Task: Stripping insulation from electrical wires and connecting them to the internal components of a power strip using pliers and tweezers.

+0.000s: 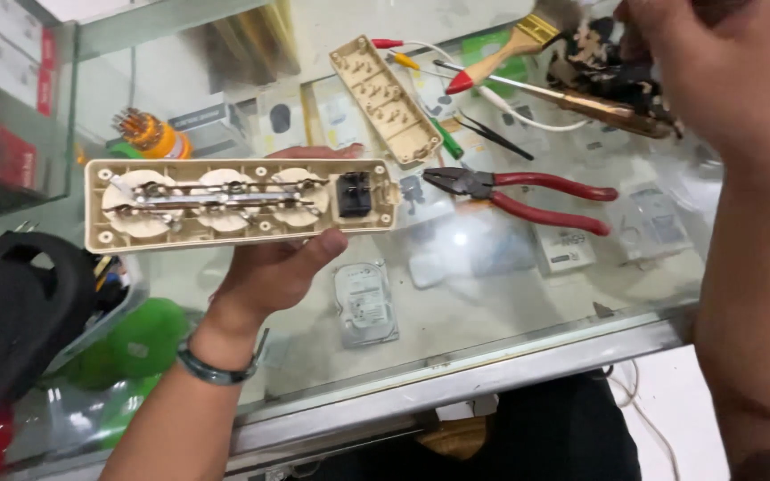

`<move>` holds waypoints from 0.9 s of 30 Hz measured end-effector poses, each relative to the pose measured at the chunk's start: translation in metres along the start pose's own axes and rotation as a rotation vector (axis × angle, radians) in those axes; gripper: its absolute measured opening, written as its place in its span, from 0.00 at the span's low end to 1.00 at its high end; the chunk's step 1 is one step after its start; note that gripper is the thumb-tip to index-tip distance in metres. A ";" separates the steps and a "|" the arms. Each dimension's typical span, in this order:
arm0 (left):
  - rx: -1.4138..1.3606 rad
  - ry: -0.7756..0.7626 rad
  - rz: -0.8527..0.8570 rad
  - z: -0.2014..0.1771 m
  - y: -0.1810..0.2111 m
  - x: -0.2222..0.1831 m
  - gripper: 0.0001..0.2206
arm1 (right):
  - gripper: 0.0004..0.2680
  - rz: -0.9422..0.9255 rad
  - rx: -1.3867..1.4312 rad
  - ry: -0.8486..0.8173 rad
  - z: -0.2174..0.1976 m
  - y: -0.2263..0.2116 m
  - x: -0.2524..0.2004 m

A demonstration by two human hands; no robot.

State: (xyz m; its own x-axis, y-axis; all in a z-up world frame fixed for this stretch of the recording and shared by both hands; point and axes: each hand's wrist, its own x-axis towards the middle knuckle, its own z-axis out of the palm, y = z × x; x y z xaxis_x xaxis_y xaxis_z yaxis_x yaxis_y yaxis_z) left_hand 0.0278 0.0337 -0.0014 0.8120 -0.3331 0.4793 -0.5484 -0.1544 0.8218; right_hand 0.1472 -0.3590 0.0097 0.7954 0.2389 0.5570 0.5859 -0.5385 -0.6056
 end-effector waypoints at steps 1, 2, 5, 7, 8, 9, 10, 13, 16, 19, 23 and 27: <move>-0.017 -0.012 0.008 0.002 0.000 0.000 0.24 | 0.11 0.010 -0.018 0.008 -0.009 0.013 -0.001; 0.014 -0.037 0.003 0.003 0.001 0.001 0.24 | 0.10 0.072 -0.119 0.021 -0.017 0.026 -0.001; 0.039 -0.089 0.007 0.007 0.003 0.009 0.24 | 0.03 0.123 -0.246 -0.021 -0.024 0.034 0.002; 0.041 -0.106 0.002 0.011 0.006 0.011 0.24 | 0.03 0.105 -0.260 -0.091 -0.005 0.021 0.005; 0.051 -0.091 -0.046 0.012 0.009 0.013 0.23 | 0.03 0.057 -0.244 -0.144 0.010 0.009 0.008; 0.062 -0.076 -0.095 0.013 0.011 0.014 0.23 | 0.04 0.008 -0.229 -0.196 0.026 -0.004 0.011; 0.073 -0.067 -0.095 0.015 0.015 0.015 0.23 | 0.04 -0.004 -0.220 -0.197 0.040 -0.005 0.007; -0.061 -0.053 -0.171 0.018 0.025 0.013 0.22 | 0.11 -0.093 -0.289 -0.392 0.080 -0.007 -0.004; -0.274 -0.064 -0.213 0.023 0.026 0.005 0.25 | 0.09 -0.163 -0.385 -0.395 0.095 -0.001 -0.008; -0.288 -0.052 -0.072 0.027 0.023 -0.004 0.23 | 0.03 -0.188 -0.378 -0.397 0.088 -0.006 -0.007; -0.367 -0.031 -0.001 0.030 0.021 -0.008 0.25 | 0.03 0.009 -0.245 -0.277 0.063 -0.044 -0.020; -0.297 0.001 0.062 0.029 0.017 -0.007 0.25 | 0.03 0.111 0.023 -0.253 0.049 -0.097 -0.049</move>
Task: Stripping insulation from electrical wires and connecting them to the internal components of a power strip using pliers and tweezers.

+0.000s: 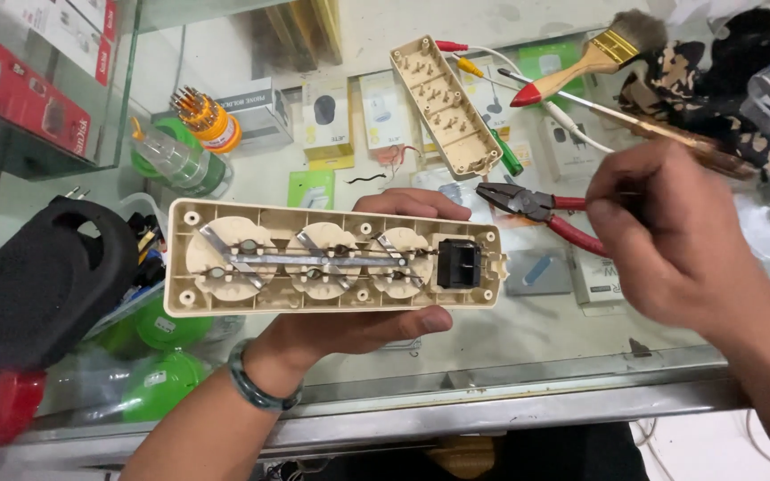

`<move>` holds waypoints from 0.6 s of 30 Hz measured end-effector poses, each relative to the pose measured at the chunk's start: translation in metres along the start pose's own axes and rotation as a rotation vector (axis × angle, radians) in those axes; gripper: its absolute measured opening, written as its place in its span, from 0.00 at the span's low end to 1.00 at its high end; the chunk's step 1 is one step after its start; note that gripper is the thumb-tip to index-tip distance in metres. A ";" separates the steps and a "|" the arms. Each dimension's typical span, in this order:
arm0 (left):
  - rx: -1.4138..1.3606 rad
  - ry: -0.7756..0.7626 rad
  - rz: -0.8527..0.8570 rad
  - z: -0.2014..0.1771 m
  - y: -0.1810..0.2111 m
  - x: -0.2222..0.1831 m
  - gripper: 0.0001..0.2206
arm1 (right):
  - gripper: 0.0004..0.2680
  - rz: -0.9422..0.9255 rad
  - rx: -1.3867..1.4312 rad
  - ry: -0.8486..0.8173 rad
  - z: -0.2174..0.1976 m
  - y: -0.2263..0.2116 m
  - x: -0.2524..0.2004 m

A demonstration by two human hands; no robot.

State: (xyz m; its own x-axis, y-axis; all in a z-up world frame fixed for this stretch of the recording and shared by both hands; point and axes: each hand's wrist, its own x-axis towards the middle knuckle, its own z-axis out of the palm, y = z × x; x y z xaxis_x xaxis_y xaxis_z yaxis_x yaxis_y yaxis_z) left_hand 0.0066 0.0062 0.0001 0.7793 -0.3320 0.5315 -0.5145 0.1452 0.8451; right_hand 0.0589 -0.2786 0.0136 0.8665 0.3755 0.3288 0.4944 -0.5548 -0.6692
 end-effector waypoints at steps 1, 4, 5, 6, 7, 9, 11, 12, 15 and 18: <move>0.000 0.000 -0.001 0.000 0.000 0.000 0.25 | 0.03 0.001 0.001 0.000 0.000 -0.008 0.000; 0.050 0.035 -0.021 0.001 -0.004 0.000 0.26 | 0.28 -0.173 0.080 -0.139 -0.001 -0.019 -0.003; 0.048 0.041 0.001 0.002 -0.006 -0.002 0.26 | 0.25 -0.180 0.054 -0.110 0.000 -0.014 -0.005; 0.046 0.046 0.022 0.002 -0.008 -0.004 0.27 | 0.22 -0.187 0.027 -0.080 0.002 -0.009 -0.007; 0.046 0.046 0.020 0.003 -0.009 -0.004 0.27 | 0.22 -0.185 0.029 -0.081 0.002 -0.013 -0.005; 0.089 0.065 0.083 0.005 -0.013 -0.003 0.28 | 0.07 -0.442 -0.019 0.054 0.002 -0.021 -0.002; 0.118 0.067 0.094 0.007 -0.013 -0.003 0.28 | 0.07 -0.459 -0.078 0.060 0.004 -0.013 -0.007; 0.148 0.069 0.107 0.007 -0.012 -0.003 0.28 | 0.07 -0.476 -0.138 0.066 0.005 -0.010 -0.009; 0.145 0.094 0.140 0.012 -0.019 -0.005 0.29 | 0.05 -0.474 -0.126 0.105 0.014 -0.018 -0.011; 0.164 0.079 0.143 0.012 -0.016 -0.006 0.31 | 0.04 -0.458 -0.155 0.137 0.018 -0.018 -0.014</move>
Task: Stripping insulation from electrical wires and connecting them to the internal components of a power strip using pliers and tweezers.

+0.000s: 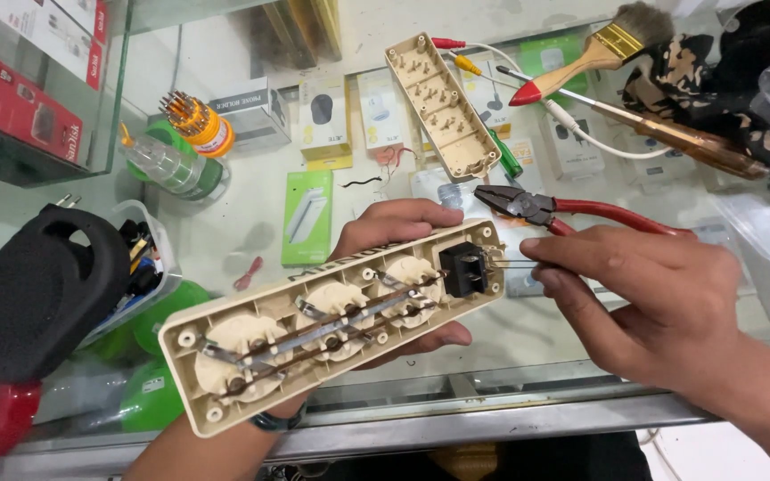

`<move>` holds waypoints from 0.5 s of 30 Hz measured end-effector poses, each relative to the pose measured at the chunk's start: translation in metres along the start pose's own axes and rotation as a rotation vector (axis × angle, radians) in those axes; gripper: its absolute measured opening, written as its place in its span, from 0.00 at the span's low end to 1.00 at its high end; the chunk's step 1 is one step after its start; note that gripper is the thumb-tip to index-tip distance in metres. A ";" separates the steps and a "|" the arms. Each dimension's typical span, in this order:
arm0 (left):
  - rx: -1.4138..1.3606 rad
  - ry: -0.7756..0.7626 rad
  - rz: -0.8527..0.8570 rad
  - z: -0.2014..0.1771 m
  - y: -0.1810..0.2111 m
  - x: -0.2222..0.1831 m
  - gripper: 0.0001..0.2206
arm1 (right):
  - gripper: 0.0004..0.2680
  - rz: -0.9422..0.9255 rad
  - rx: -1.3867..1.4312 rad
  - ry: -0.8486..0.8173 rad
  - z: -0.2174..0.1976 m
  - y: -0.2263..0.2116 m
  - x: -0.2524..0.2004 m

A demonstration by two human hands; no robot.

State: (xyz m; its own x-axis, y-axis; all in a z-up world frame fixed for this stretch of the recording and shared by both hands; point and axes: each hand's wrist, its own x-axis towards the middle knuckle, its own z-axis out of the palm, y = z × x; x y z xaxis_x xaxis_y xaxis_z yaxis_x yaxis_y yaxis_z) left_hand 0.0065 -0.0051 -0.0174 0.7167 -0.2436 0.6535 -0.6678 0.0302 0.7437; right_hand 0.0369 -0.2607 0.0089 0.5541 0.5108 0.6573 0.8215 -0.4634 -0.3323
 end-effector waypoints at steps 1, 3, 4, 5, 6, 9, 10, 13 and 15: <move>0.000 0.000 0.000 0.000 -0.001 0.000 0.31 | 0.04 0.000 0.000 0.000 0.001 -0.001 0.001; -0.024 0.002 0.031 0.001 -0.004 0.000 0.34 | 0.05 0.020 0.032 0.007 0.003 -0.003 0.001; -0.024 0.002 0.031 0.001 -0.006 -0.001 0.34 | 0.05 0.021 0.031 0.007 0.004 -0.003 0.000; 0.014 0.014 0.034 0.002 -0.008 -0.002 0.35 | 0.05 0.039 0.014 0.013 0.005 -0.003 -0.002; 0.053 0.026 0.037 0.002 -0.011 -0.004 0.36 | 0.06 0.057 -0.004 0.020 0.006 -0.002 -0.004; 0.031 0.006 0.060 0.003 -0.014 -0.005 0.39 | 0.05 0.010 -0.010 0.029 0.006 -0.004 -0.003; 0.031 0.006 0.061 0.001 -0.016 -0.005 0.39 | 0.05 0.010 -0.011 0.030 0.007 -0.005 -0.003; 0.068 -0.021 0.058 -0.002 -0.023 -0.007 0.44 | 0.05 0.008 0.017 0.050 0.007 -0.008 -0.003; 0.068 0.000 0.043 -0.003 -0.028 -0.010 0.45 | 0.06 0.026 0.012 0.070 0.006 -0.011 -0.002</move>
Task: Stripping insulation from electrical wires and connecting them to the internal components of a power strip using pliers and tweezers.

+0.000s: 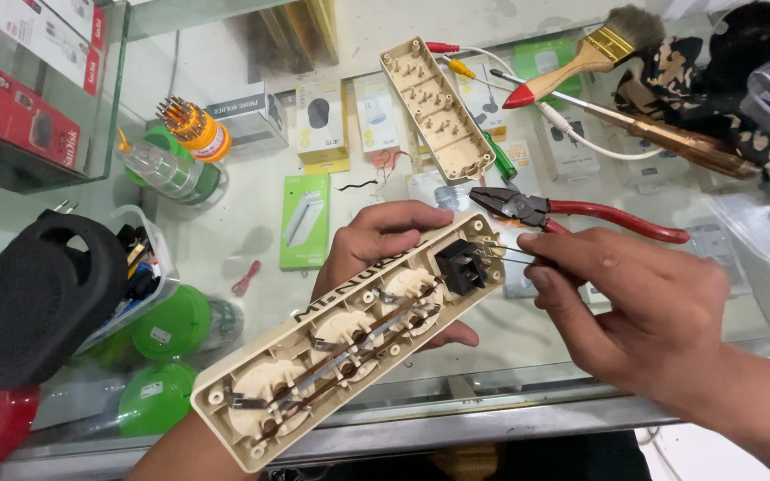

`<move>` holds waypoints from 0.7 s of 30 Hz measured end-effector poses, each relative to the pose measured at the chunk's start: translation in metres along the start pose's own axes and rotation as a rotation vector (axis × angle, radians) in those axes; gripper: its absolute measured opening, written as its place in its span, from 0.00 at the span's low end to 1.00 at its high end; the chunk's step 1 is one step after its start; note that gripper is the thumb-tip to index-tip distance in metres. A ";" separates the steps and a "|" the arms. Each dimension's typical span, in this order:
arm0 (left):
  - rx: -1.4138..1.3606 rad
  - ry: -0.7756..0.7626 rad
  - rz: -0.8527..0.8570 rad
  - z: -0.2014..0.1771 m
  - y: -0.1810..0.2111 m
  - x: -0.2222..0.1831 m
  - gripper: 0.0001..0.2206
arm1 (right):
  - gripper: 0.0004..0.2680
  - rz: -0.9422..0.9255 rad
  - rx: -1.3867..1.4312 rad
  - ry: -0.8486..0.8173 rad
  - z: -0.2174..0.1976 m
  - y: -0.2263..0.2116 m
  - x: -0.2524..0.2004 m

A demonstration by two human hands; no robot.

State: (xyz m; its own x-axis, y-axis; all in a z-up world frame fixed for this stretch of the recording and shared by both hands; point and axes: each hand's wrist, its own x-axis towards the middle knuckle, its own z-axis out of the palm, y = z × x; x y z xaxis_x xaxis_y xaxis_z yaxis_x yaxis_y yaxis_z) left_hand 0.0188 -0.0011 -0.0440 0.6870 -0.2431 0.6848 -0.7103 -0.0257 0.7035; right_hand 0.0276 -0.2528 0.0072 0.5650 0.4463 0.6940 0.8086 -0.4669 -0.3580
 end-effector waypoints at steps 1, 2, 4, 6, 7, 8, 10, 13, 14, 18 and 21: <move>0.001 0.000 0.000 0.000 0.002 0.000 0.45 | 0.06 -0.001 0.001 0.000 0.001 0.000 -0.002; 0.035 0.016 -0.064 0.001 0.004 0.000 0.42 | 0.05 0.017 -0.024 0.005 0.002 0.000 -0.003; 0.069 0.031 -0.128 0.002 0.007 0.000 0.39 | 0.05 0.035 -0.050 0.009 0.002 -0.002 -0.004; 0.141 0.048 -0.040 0.003 0.011 0.001 0.41 | 0.05 0.047 -0.031 0.012 0.002 -0.007 -0.001; 0.141 0.047 -0.040 0.004 0.009 0.000 0.41 | 0.05 0.047 -0.031 0.013 0.002 -0.007 0.000; 0.132 0.058 -0.099 0.004 0.008 -0.001 0.38 | 0.05 0.045 -0.023 0.017 0.002 -0.007 0.000; 0.122 0.069 -0.158 0.005 0.005 -0.003 0.36 | 0.05 0.043 -0.016 0.021 0.003 -0.008 0.000; 0.119 0.047 -0.092 0.005 0.007 -0.003 0.38 | 0.04 0.055 -0.057 0.013 0.004 -0.008 0.000; 0.099 0.071 -0.117 0.007 0.010 -0.001 0.34 | 0.04 0.062 -0.043 0.007 0.004 -0.008 0.000; 0.103 0.084 -0.178 0.008 0.010 -0.004 0.33 | 0.03 0.046 -0.031 0.019 0.006 -0.008 0.000; 0.102 0.091 -0.135 0.011 0.020 -0.002 0.34 | 0.02 0.043 -0.032 0.021 0.004 -0.008 0.000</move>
State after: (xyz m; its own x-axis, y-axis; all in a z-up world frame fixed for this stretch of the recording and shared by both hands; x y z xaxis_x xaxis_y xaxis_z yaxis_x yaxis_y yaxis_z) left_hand 0.0010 -0.0118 -0.0332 0.7849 -0.1422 0.6031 -0.6194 -0.1518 0.7703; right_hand 0.0220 -0.2460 0.0078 0.5951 0.4093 0.6916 0.7778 -0.5098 -0.3676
